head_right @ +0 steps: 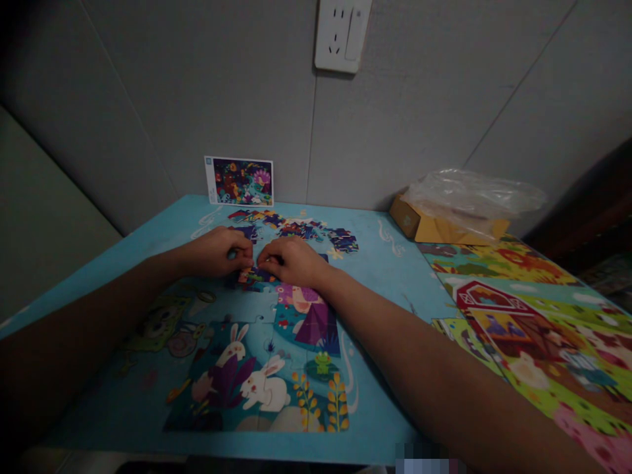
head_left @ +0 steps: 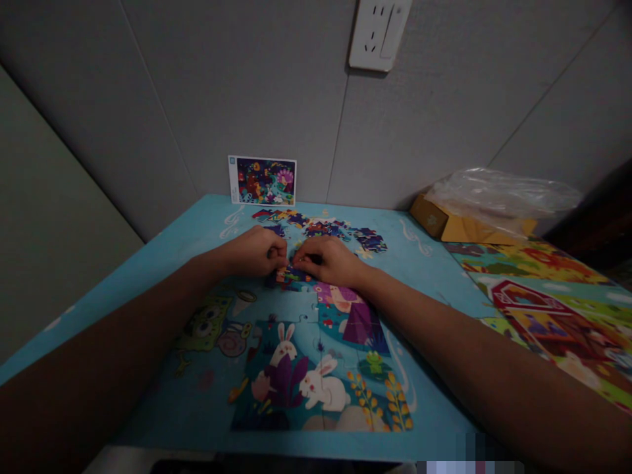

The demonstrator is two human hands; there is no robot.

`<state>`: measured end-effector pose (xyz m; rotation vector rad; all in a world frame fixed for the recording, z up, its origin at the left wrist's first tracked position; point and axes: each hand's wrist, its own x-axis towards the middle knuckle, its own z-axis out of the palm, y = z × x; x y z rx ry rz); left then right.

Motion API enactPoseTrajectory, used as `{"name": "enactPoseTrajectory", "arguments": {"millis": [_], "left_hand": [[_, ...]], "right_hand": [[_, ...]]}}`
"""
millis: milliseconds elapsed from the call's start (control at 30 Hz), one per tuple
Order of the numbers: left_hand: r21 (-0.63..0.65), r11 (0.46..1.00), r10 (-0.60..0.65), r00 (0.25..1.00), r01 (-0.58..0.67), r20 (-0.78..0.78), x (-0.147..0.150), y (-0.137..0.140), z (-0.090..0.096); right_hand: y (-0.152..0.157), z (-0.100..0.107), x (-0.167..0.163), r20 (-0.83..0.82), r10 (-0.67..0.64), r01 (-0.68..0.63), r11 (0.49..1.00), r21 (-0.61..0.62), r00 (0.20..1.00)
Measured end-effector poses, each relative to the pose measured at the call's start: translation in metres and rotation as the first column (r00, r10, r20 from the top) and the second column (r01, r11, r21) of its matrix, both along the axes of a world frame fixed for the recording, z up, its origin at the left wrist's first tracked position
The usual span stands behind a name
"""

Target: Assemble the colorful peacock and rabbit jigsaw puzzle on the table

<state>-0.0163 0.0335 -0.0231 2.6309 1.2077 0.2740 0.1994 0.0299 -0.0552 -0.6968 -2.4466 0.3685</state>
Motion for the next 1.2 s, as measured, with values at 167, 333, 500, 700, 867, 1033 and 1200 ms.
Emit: {"name": "enactPoseTrajectory", "arguments": {"millis": [167,333,500,700,867,1033,1200], "left_hand": [[0.005,1.0,0.017,0.999,-0.017,-0.032,0.001,0.0,0.0],[0.026,1.0,-0.01,0.999,0.011,-0.033,0.001,0.0,0.001],[0.033,0.999,-0.012,1.0,0.012,-0.026,0.001,-0.003,0.004],[0.041,0.999,-0.024,0.999,0.025,-0.025,0.002,-0.002,0.002],[0.074,0.995,-0.063,0.998,0.064,-0.02,0.002,-0.001,0.0],[0.01,0.995,-0.101,0.995,0.101,-0.006,0.004,-0.003,0.0],[-0.012,0.993,-0.114,0.993,0.114,0.026,0.003,-0.002,-0.002]], "right_hand": [[0.001,0.0,0.0,-0.002,-0.003,0.003,1.0,0.0,1.0],[0.001,0.0,-0.001,-0.002,-0.002,0.002,1.0,-0.009,1.0],[-0.001,0.0,-0.001,-0.004,-0.009,0.009,1.0,-0.027,1.0],[-0.001,0.001,-0.001,-0.003,-0.022,0.022,0.999,-0.027,1.0],[-0.003,0.001,0.0,-0.027,-0.033,0.033,0.999,-0.016,0.999],[-0.012,0.006,0.002,-0.139,-0.039,0.034,0.999,-0.038,0.99],[-0.019,0.013,0.0,-0.178,0.116,-0.109,0.993,0.048,0.977]]}}
